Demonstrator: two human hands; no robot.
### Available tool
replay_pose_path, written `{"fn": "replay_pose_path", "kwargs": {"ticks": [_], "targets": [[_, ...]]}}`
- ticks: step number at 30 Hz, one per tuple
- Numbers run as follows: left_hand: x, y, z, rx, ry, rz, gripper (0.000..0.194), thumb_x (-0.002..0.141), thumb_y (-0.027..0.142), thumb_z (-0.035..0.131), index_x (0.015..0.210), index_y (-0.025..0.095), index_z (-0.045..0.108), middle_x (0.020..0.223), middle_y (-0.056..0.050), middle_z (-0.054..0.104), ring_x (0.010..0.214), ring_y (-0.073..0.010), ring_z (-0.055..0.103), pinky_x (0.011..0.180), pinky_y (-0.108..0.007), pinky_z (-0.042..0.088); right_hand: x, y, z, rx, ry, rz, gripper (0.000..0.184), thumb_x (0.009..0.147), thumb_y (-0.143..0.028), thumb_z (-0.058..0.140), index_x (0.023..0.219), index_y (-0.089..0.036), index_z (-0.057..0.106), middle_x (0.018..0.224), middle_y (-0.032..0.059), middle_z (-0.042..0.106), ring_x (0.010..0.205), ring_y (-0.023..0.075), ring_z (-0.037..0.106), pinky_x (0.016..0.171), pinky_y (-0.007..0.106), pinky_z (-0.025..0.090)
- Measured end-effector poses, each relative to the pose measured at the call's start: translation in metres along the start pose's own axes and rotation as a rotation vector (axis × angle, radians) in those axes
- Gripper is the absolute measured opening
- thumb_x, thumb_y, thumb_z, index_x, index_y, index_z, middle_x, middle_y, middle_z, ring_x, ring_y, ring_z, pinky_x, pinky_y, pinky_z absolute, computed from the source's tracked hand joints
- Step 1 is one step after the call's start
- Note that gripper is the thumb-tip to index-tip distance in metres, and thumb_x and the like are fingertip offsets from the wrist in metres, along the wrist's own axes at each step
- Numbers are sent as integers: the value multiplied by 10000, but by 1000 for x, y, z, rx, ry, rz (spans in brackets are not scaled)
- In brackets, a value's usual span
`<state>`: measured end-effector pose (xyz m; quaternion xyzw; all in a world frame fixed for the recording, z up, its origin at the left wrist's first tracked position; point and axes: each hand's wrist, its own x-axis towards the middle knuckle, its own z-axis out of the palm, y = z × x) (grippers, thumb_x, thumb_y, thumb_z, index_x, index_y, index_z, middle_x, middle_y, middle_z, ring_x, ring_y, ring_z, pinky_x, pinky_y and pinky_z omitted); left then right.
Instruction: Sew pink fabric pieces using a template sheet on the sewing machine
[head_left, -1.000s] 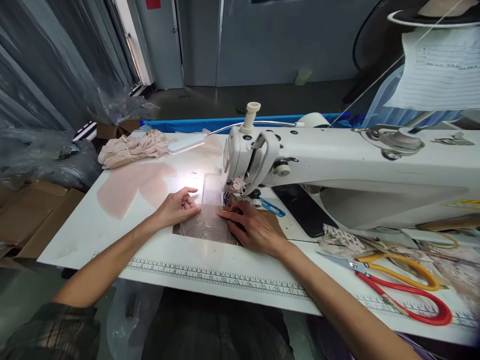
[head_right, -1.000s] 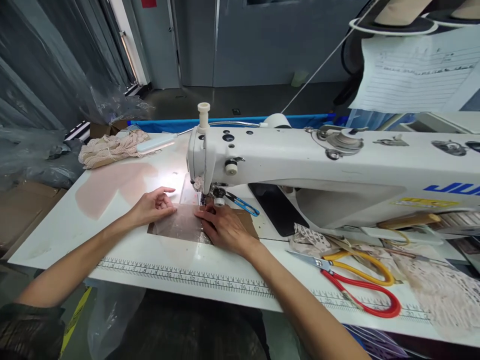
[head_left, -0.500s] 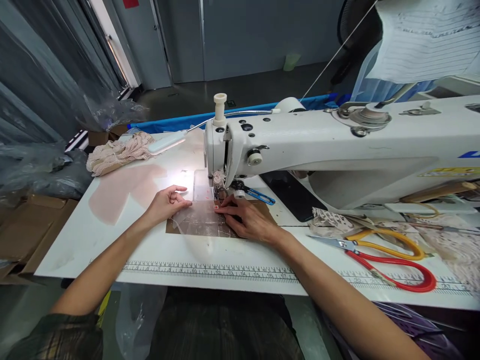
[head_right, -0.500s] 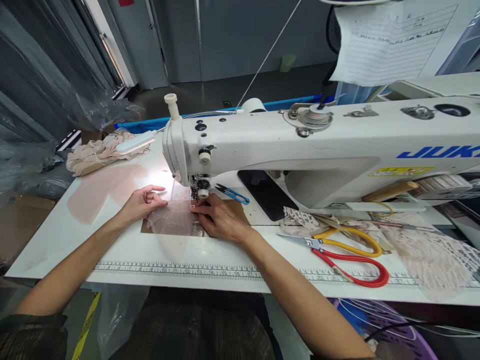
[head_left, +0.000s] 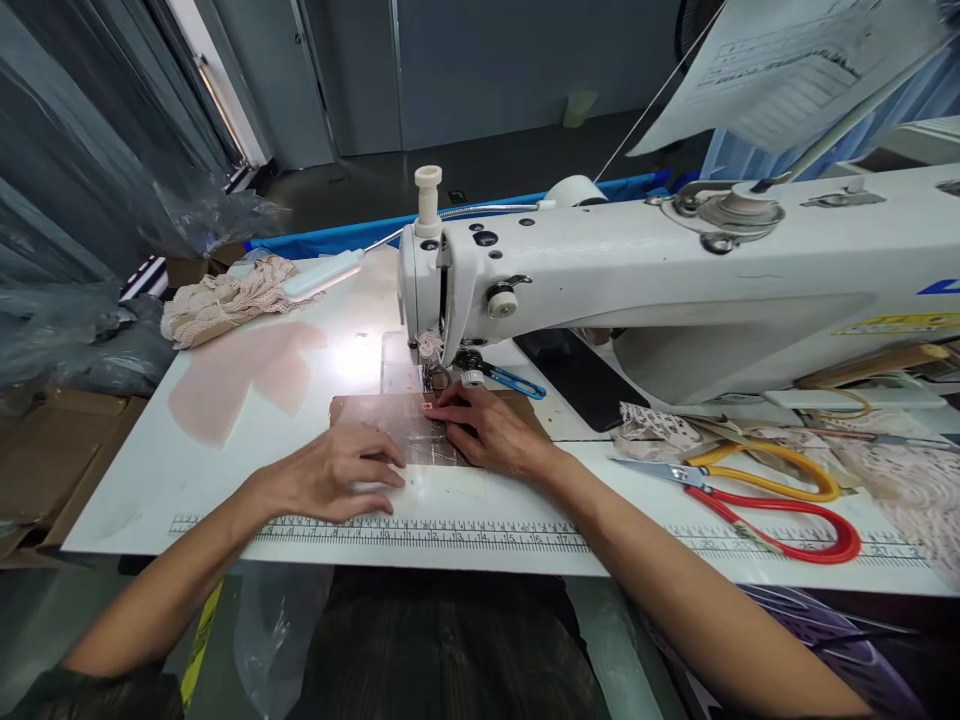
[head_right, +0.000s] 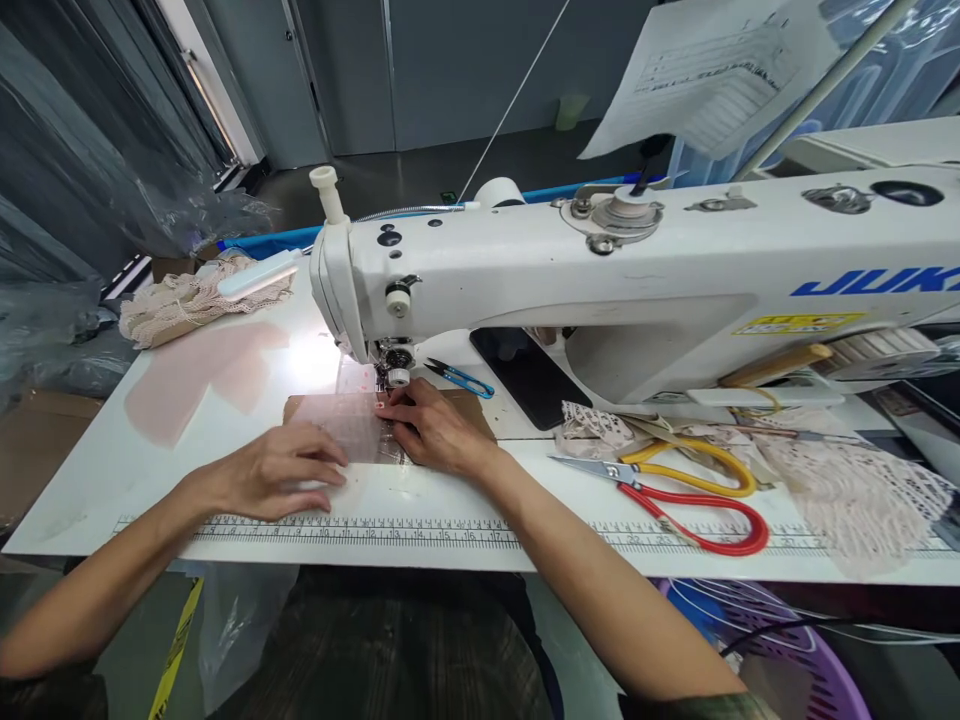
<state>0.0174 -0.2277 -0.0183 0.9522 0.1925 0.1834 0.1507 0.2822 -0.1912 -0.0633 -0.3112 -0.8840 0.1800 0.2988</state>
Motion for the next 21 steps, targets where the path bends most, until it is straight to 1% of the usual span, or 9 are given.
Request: {"fn": "replay_pose_path", "kwargs": {"ticks": [1, 2, 4, 7, 11, 15, 18, 21], "targets": [[-1, 3, 4, -84, -19, -1, 151, 886, 289, 650, 944, 160, 701, 1001, -106, 680, 922, -190, 639, 808, -327, 535, 0, 0, 0, -4, 3, -5, 327, 889, -132, 502, 1144, -164, 704, 1096, 134, 600, 1052, 241, 576, 925, 444, 528], [-2, 4, 9, -140, 0, -20, 134, 881, 278, 659, 902, 155, 707, 975, -107, 683, 895, -186, 641, 793, -320, 533, 0, 0, 1, -8, 4, -9, 328, 887, -131, 502, 1144, -155, 704, 1095, 140, 597, 1053, 247, 574, 930, 452, 525], [-5, 4, 16, -204, 81, -53, 114, 877, 250, 665, 842, 152, 714, 905, -95, 687, 831, -173, 639, 753, -307, 530, 1, 0, 1, -17, -2, -11, 329, 884, -131, 503, 1144, -152, 703, 1098, 145, 591, 1056, 255, 570, 934, 466, 522], [-6, 2, 21, -257, 147, -84, 103, 886, 223, 650, 861, 156, 724, 877, -92, 690, 815, -172, 637, 726, -301, 530, 1, 0, 1, -28, -12, 3, 336, 884, -139, 502, 1151, -190, 700, 1106, 130, 584, 1056, 256, 568, 928, 472, 526], [-7, 3, 20, -288, 161, -104, 120, 907, 195, 610, 908, 160, 725, 899, -99, 696, 843, -179, 645, 744, -311, 542, 1, -2, 1, -30, -12, 17, 366, 881, -134, 492, 1177, -222, 687, 1108, 115, 578, 1049, 244, 567, 938, 468, 521], [-7, 3, 23, -259, 196, -73, 108, 900, 156, 611, 940, 159, 711, 925, -100, 705, 870, -175, 655, 771, -313, 552, 2, -5, -1, -39, -22, -9, 366, 878, -137, 495, 1171, -227, 694, 1086, 117, 576, 1053, 248, 555, 919, 464, 528], [-7, 1, 27, -132, 226, -5, 109, 879, 122, 626, 959, 156, 692, 958, -103, 716, 870, -180, 655, 768, -325, 547, 2, -4, -1, -34, -20, -11, 363, 873, -129, 493, 1157, -219, 700, 1074, 114, 581, 1055, 246, 555, 919, 461, 529], [-8, 1, 29, -17, 194, 50, 176, 860, 115, 642, 1030, 152, 665, 1015, -113, 716, 901, -198, 658, 777, -348, 537, 1, -3, 0, -20, 0, -20, 357, 868, -123, 484, 1148, -172, 701, 1088, 127, 591, 1056, 246, 561, 929, 460, 528]]}}
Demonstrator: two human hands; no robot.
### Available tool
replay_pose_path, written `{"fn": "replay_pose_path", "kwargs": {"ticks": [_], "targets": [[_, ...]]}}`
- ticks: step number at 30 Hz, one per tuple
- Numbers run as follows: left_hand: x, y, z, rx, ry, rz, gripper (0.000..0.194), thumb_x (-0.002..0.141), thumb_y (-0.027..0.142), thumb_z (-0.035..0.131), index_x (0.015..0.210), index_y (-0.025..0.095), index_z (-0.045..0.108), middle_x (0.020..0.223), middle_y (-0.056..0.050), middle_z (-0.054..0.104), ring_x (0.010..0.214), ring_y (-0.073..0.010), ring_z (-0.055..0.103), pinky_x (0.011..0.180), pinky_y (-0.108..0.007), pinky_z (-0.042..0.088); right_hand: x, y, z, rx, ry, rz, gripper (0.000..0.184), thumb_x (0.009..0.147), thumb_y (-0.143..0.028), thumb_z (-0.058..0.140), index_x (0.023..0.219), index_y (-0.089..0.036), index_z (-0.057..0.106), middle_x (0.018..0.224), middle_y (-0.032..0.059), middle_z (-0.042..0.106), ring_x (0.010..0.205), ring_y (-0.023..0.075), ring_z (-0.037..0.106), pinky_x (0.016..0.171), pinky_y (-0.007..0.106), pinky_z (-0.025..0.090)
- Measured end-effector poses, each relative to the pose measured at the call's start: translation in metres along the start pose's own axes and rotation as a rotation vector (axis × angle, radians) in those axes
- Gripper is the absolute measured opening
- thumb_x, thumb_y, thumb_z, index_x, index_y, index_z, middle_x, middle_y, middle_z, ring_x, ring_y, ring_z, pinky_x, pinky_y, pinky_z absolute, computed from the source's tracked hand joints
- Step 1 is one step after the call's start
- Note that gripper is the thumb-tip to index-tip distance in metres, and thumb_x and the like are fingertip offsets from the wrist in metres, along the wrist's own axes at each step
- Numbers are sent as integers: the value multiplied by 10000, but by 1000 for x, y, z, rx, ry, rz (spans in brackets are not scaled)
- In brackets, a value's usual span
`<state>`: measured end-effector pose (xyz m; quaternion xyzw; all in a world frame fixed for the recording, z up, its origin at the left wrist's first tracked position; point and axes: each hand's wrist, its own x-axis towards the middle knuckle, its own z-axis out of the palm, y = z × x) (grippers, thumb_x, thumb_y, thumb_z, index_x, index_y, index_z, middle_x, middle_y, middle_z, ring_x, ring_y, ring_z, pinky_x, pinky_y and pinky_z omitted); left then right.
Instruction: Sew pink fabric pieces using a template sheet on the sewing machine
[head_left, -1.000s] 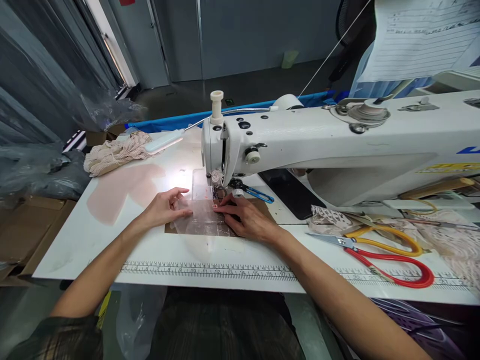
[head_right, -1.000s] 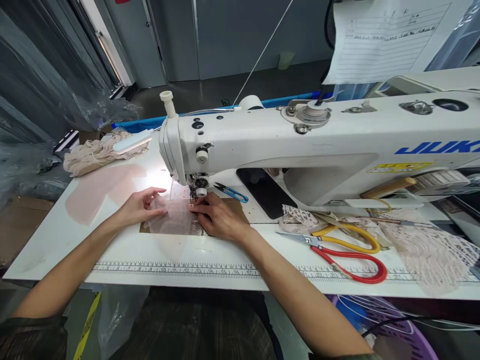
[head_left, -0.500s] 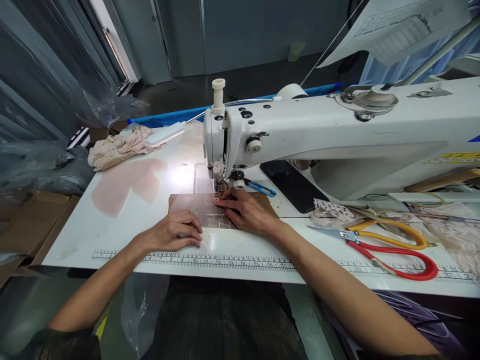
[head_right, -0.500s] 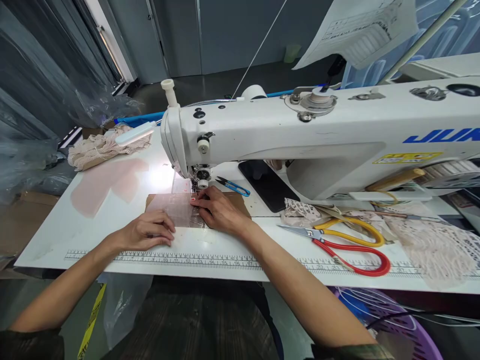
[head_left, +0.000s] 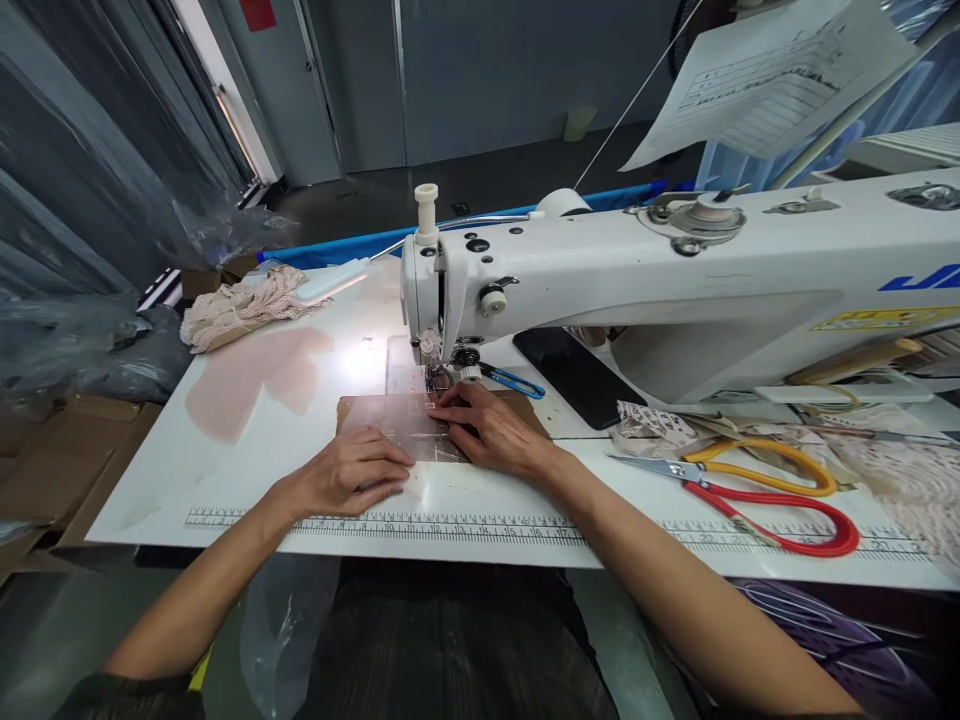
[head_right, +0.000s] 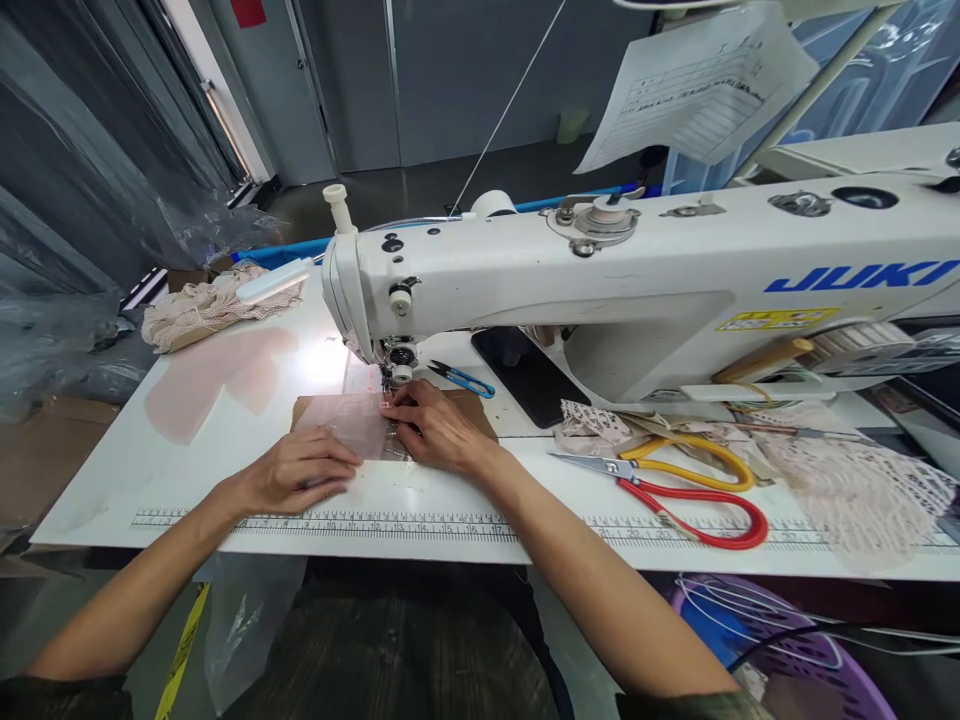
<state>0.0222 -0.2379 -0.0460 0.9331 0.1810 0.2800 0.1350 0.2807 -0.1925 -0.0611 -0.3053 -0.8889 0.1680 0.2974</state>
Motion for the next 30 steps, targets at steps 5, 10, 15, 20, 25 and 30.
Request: {"fn": "replay_pose_path", "kwargs": {"ticks": [5, 10, 15, 20, 25, 30], "targets": [[3, 4, 1, 80, 3, 63, 172, 852, 126, 648, 1018, 170, 651, 1013, -108, 718, 877, -202, 656, 748, -348, 530, 1, 1, -1, -15, -39, 16, 374, 862, -127, 494, 1169, -206, 692, 1125, 116, 601, 1071, 249, 568, 932, 466, 533], [7, 6, 2, 140, 57, 71, 107, 860, 104, 615, 950, 156, 640, 975, -111, 725, 778, -183, 652, 659, -321, 501, 2, 2, -3, 35, -48, 44, 379, 863, -127, 482, 1170, -195, 694, 1141, 116, 612, 1052, 233, 590, 941, 445, 530], [7, 5, 1, 177, 53, 40, 86, 883, 141, 578, 885, 175, 657, 982, -100, 728, 780, -179, 661, 664, -325, 490, 1, 5, -4, 75, -35, 67, 386, 857, -127, 493, 1163, -242, 698, 1142, 89, 623, 1038, 228, 605, 942, 449, 527], [6, 5, 2, 143, 53, 47, 102, 880, 132, 568, 893, 182, 656, 951, -95, 733, 808, -186, 668, 688, -334, 503, 1, 4, -3, 56, -34, 53, 363, 852, -119, 499, 1113, -236, 723, 1113, 99, 609, 1018, 226, 609, 925, 444, 535], [4, 4, 4, 131, 48, 36, 95, 866, 141, 578, 872, 186, 661, 930, -90, 736, 800, -191, 673, 705, -347, 512, 1, 2, -2, 32, -18, 48, 355, 852, -115, 504, 1105, -228, 726, 1107, 100, 602, 1030, 224, 605, 935, 430, 531], [4, 5, 5, 118, 45, 8, 123, 866, 151, 562, 834, 189, 674, 899, -87, 742, 772, -186, 680, 706, -350, 522, 3, 0, -4, 34, 19, 123, 356, 851, -138, 500, 1111, -243, 720, 1095, 71, 647, 954, 206, 643, 870, 392, 550]]}}
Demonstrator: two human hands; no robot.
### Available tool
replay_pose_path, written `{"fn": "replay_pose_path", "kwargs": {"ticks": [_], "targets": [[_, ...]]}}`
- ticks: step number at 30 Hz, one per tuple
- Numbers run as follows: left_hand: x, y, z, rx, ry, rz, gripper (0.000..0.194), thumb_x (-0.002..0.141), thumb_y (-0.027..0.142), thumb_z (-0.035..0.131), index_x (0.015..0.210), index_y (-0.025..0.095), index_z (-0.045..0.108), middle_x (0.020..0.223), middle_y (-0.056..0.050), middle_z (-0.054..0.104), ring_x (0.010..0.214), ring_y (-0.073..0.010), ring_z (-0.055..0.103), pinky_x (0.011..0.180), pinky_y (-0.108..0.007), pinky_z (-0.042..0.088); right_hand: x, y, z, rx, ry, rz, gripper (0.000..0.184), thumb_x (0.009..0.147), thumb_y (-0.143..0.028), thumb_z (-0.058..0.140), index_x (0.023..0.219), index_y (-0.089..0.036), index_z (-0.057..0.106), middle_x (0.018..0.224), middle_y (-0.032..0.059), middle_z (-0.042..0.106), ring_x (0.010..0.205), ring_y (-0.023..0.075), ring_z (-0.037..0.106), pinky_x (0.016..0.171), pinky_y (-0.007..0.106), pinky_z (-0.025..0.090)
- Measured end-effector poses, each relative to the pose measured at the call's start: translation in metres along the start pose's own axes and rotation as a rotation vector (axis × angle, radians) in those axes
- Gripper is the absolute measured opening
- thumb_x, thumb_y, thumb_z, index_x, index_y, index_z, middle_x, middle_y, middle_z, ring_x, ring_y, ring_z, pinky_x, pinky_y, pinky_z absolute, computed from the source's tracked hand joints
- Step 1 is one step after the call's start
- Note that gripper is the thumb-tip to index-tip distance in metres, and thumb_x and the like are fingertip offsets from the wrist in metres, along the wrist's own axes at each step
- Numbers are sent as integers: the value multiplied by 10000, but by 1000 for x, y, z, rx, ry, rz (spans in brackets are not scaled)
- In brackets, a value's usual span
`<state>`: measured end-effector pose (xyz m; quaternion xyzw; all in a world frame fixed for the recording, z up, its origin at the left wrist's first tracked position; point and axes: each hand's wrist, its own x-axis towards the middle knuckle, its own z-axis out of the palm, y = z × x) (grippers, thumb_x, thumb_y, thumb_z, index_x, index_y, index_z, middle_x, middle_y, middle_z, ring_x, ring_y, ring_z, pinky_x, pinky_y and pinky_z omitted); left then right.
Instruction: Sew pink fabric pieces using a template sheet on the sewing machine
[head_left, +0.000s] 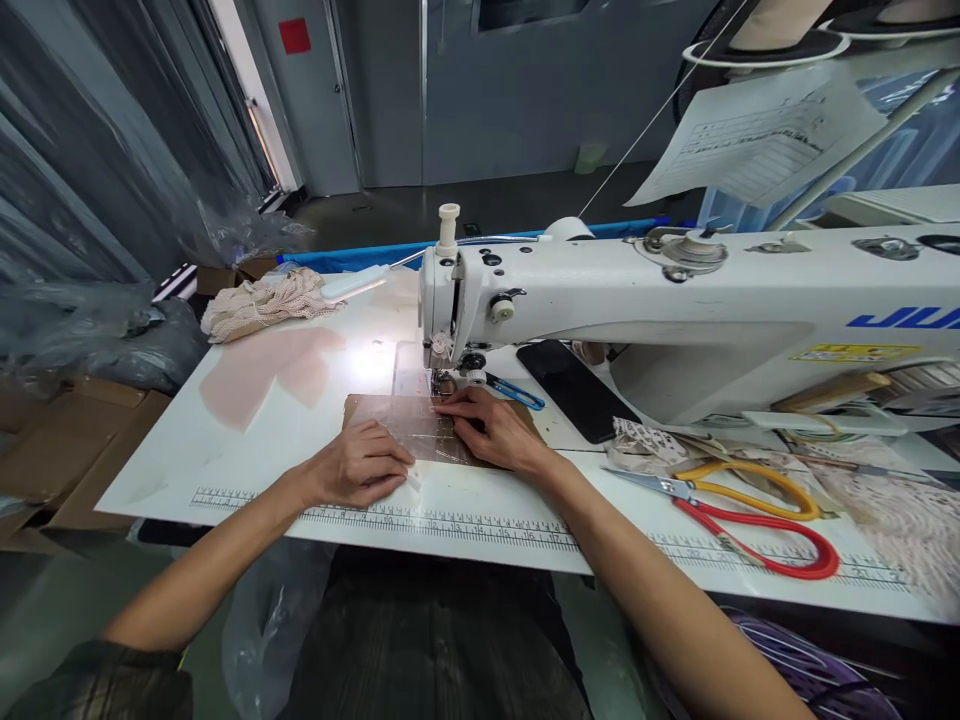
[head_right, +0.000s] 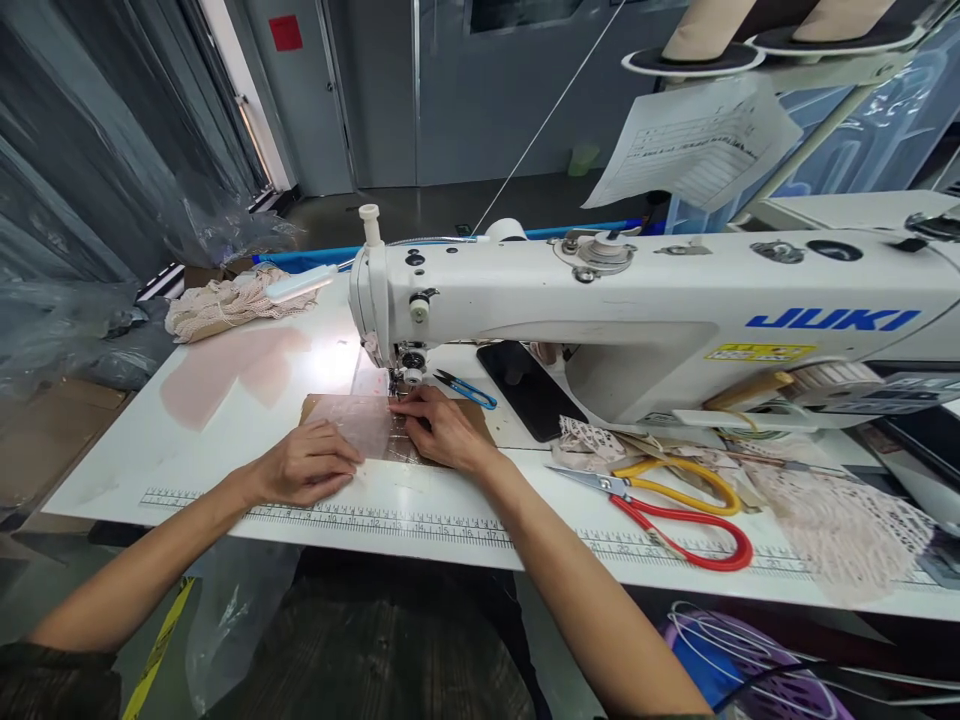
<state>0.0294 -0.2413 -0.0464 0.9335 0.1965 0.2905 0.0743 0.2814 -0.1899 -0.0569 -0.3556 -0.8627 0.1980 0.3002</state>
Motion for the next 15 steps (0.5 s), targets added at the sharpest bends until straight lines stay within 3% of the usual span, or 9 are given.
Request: {"fn": "replay_pose_path", "kwargs": {"ticks": [7, 12, 15], "targets": [[-2, -1, 1, -12, -5, 30, 101, 856, 130, 587, 856, 187, 670, 930, -77, 745, 767, -180, 668, 696, -340, 494, 1, -3, 1, 24, 143, 216, 293, 840, -178, 491, 977, -223, 745, 925, 26, 725, 790, 182, 676, 733, 305, 552], [-3, -1, 2, -41, -11, 13, 95, 852, 136, 597, 842, 194, 672, 927, -71, 743, 756, -175, 662, 707, -339, 486, -3, -5, -1, 11, 119, 198, 300, 847, -171, 484, 1002, -211, 737, 962, 41, 724, 840, 204, 681, 760, 334, 551], [-1, 0, 1, -36, -24, -9, 106, 856, 150, 588, 816, 198, 673, 917, -71, 744, 742, -174, 660, 707, -343, 487, -7, -10, -4, 2, 35, 80, 337, 844, -131, 478, 1045, -217, 734, 982, 55, 710, 855, 199, 674, 791, 340, 550]]}}
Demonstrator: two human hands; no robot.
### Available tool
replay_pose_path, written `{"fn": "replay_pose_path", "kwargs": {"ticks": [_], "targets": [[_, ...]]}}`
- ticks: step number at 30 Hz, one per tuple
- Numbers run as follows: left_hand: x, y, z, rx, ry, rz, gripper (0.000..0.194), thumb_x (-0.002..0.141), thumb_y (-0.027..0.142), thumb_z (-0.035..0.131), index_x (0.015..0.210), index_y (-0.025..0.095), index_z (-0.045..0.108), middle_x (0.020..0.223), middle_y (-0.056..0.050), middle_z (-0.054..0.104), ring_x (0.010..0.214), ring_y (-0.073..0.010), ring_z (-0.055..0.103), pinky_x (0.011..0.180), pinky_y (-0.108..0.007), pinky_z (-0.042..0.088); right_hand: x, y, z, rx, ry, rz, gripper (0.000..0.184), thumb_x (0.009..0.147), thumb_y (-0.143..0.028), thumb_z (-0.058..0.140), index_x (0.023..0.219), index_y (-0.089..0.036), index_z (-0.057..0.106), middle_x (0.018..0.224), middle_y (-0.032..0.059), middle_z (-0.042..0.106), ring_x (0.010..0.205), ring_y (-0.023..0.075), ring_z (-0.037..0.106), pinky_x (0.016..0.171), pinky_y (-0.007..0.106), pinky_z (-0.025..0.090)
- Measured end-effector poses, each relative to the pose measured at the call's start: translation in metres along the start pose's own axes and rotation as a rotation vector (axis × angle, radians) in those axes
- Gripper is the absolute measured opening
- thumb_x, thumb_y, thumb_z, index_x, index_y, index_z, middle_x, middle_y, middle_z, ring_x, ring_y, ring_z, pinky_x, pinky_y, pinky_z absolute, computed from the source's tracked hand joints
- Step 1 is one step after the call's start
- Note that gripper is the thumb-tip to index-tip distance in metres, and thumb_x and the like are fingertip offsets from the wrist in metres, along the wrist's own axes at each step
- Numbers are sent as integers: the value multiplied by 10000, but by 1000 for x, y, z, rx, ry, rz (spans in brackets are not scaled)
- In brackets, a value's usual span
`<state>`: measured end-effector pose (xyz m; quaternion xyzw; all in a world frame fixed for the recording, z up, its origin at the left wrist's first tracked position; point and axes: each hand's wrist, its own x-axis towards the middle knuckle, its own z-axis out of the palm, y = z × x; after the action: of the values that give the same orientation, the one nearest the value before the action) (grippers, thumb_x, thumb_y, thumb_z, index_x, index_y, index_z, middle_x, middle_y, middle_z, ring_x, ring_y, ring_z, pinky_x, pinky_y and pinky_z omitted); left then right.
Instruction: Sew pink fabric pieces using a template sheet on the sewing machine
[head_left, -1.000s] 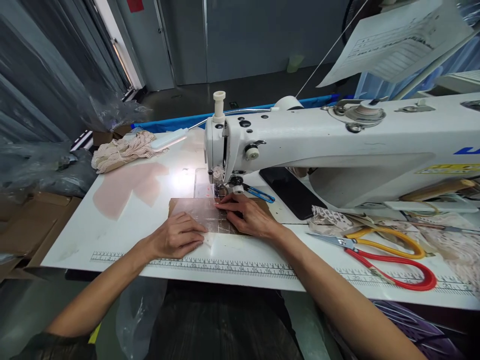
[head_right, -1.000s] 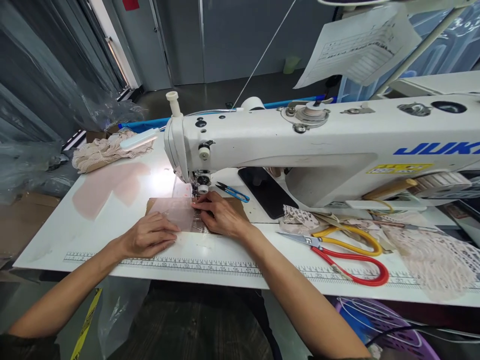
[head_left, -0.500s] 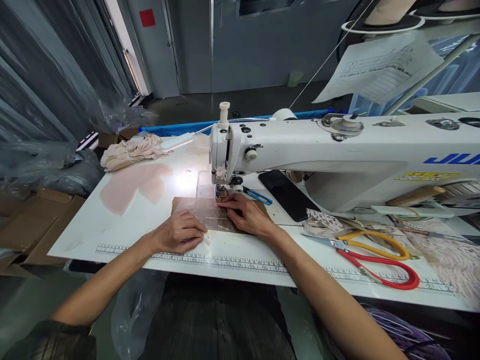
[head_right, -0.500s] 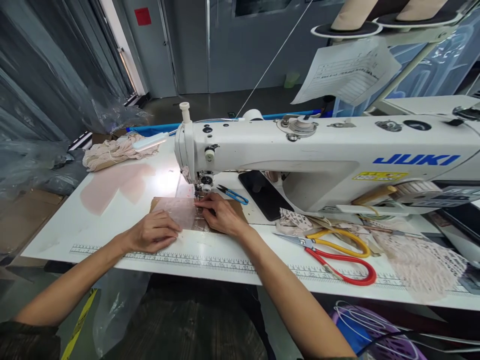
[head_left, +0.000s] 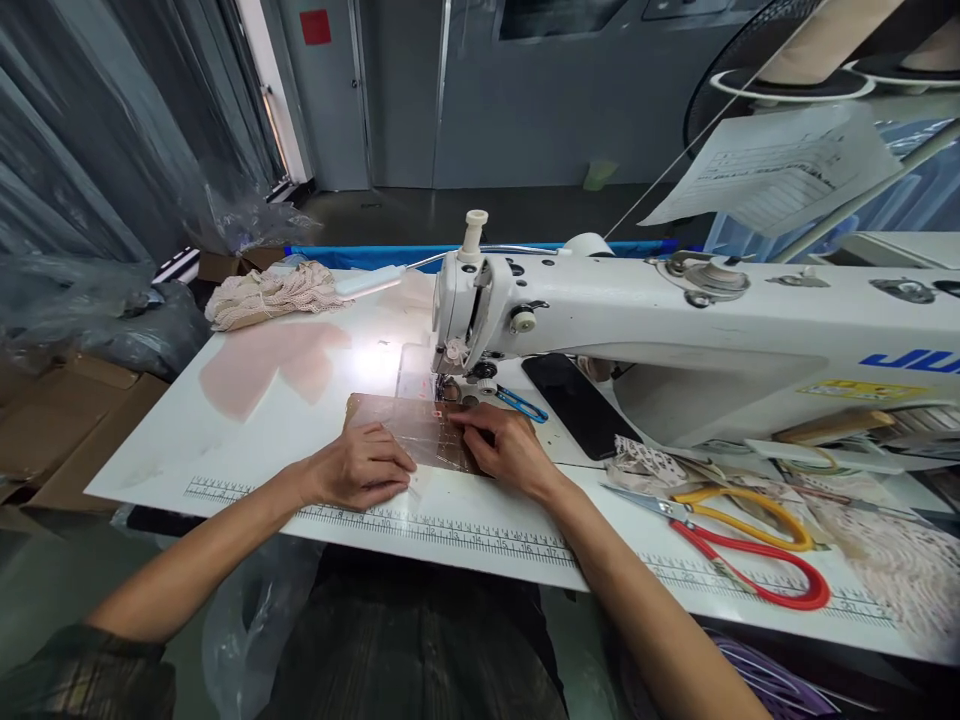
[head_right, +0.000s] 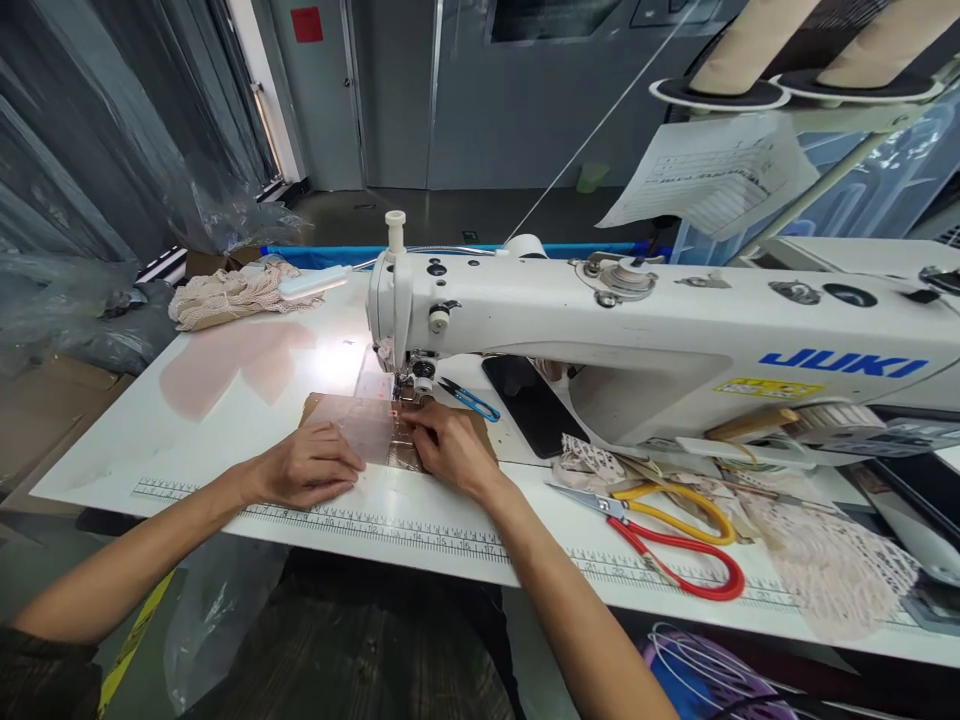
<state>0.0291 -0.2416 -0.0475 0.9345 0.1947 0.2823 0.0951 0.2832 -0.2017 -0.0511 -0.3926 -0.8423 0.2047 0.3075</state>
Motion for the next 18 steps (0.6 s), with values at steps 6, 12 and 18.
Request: {"fn": "replay_pose_path", "kwargs": {"ticks": [6, 12, 18], "targets": [[2, 1, -1, 42, 6, 28, 135, 869, 161, 557, 822, 191, 680, 911, -77, 749, 728, -174, 651, 692, -340, 495, -7, -6, -1, -115, -171, -252, 321, 887, -167, 510, 1092, -266, 736, 1035, 103, 620, 972, 239, 598, 857, 429, 520], [3, 1, -6, -23, 156, 61, 218, 825, 316, 622, 955, 150, 676, 1002, -128, 723, 785, -199, 664, 687, -353, 514, -7, -3, 0, -133, -159, -267, 338, 866, -129, 535, 1095, -276, 734, 1046, 98, 594, 978, 238, 579, 850, 441, 521], [29, -23, -9, 181, 206, -59, 185, 906, 239, 528, 894, 147, 688, 919, -90, 718, 802, -176, 664, 693, -323, 542, -7, -5, 0, -128, -145, -254, 357, 835, -101, 543, 1074, -275, 743, 1050, 100, 593, 983, 239, 582, 864, 445, 524]]}}
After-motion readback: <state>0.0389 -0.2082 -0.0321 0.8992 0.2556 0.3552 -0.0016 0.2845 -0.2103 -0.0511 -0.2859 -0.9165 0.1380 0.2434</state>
